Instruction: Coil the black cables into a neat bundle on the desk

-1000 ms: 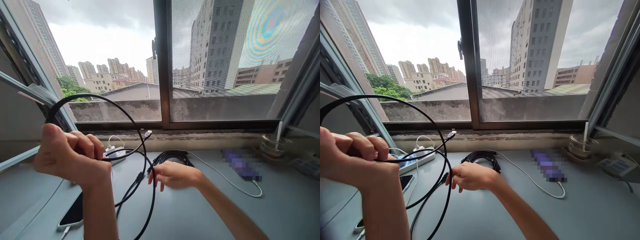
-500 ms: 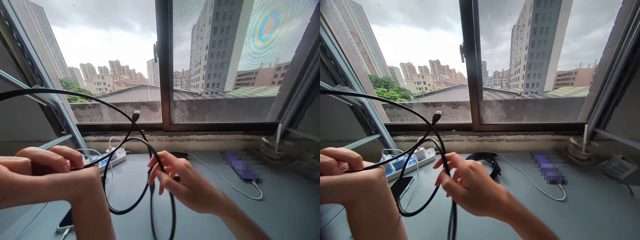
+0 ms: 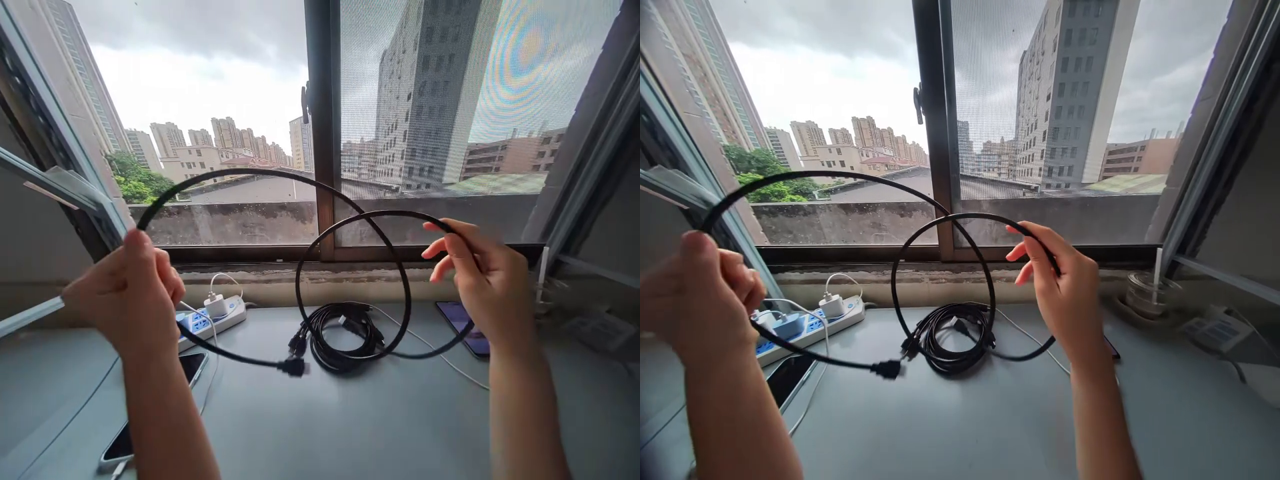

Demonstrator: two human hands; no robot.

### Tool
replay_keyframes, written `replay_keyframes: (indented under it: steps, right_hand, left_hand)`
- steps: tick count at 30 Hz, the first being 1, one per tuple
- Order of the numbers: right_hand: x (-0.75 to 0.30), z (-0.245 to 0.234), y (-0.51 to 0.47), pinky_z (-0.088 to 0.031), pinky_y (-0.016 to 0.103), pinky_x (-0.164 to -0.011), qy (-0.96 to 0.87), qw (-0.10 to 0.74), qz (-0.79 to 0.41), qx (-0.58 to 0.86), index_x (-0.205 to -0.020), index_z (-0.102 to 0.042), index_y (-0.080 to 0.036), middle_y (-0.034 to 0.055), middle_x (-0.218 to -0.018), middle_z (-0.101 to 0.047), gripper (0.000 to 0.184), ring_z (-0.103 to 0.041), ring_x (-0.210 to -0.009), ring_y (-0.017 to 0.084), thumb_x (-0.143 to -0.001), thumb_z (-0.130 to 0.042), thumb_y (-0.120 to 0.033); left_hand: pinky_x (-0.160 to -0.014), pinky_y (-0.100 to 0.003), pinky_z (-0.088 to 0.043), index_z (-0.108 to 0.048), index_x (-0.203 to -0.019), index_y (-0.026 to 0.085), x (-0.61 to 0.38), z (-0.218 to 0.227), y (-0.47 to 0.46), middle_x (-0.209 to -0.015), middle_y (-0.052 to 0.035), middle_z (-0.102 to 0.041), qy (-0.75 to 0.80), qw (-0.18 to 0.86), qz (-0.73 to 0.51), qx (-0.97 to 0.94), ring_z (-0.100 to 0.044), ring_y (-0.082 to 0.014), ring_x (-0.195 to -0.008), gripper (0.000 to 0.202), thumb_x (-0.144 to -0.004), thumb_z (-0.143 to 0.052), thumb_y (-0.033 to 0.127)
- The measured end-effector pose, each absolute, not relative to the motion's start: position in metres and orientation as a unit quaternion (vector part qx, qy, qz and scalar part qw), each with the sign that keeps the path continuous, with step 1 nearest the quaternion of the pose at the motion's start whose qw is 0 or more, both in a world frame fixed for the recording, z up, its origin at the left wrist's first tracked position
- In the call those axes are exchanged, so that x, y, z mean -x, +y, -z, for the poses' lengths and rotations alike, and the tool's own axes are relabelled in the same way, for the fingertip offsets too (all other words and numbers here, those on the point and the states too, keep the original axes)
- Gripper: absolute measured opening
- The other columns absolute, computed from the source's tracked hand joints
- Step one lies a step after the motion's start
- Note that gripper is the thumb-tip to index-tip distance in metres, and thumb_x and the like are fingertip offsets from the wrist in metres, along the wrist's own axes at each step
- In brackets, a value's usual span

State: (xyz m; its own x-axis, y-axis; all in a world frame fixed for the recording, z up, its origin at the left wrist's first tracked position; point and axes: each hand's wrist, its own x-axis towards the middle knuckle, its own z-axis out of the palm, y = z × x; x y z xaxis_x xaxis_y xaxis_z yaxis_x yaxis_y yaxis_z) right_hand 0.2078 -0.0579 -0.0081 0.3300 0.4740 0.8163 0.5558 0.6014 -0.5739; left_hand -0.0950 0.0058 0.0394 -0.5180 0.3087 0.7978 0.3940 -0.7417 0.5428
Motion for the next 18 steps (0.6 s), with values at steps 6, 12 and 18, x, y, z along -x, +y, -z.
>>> replay_keyframes:
  steps: [6,12,18]
  right_hand:
    - [-0.223,0.004,-0.062,-0.032,0.024,-0.042,-0.498,0.727,0.158,0.445,-0.101,-0.068,-0.023,0.0015,-0.077,-0.064,0.022,-0.041,-0.046,0.008,-0.092,-0.05,-0.032]
    - [-0.228,0.002,-0.072,-0.025,0.027,-0.043,-0.464,0.732,0.176,0.467,-0.1,-0.07,-0.025,0.0009,-0.069,-0.062,0.02,-0.035,-0.044,0.01,-0.089,-0.056,-0.034]
    - [-0.209,0.0,-0.076,-0.025,0.026,-0.045,-0.558,0.689,0.185,0.424,-0.096,-0.069,-0.024,-0.0006,-0.073,-0.063,0.016,-0.044,-0.054,0.011,-0.091,-0.054,-0.026]
  left_hand:
    - [-0.027,-0.02,-0.017,-0.053,-0.046,0.015,0.098,-0.037,0.009,-0.036,0.0054,-0.035,-0.435,-0.091,0.696,0.565,-0.029,-0.0047,-0.028,0.03,-0.059,-0.074,0.032]
    - [-0.03,-0.018,-0.016,-0.04,-0.043,0.018,0.077,-0.035,-0.005,-0.038,0.0045,-0.029,-0.421,-0.208,0.518,0.714,-0.024,-0.0034,-0.032,0.053,-0.067,-0.066,0.057]
    - [-0.03,-0.019,-0.013,-0.037,-0.047,0.019,0.049,-0.03,-0.01,-0.039,0.0047,-0.027,-0.35,-0.278,0.363,0.817,-0.022,-0.0043,-0.032,0.05,-0.077,-0.055,0.055]
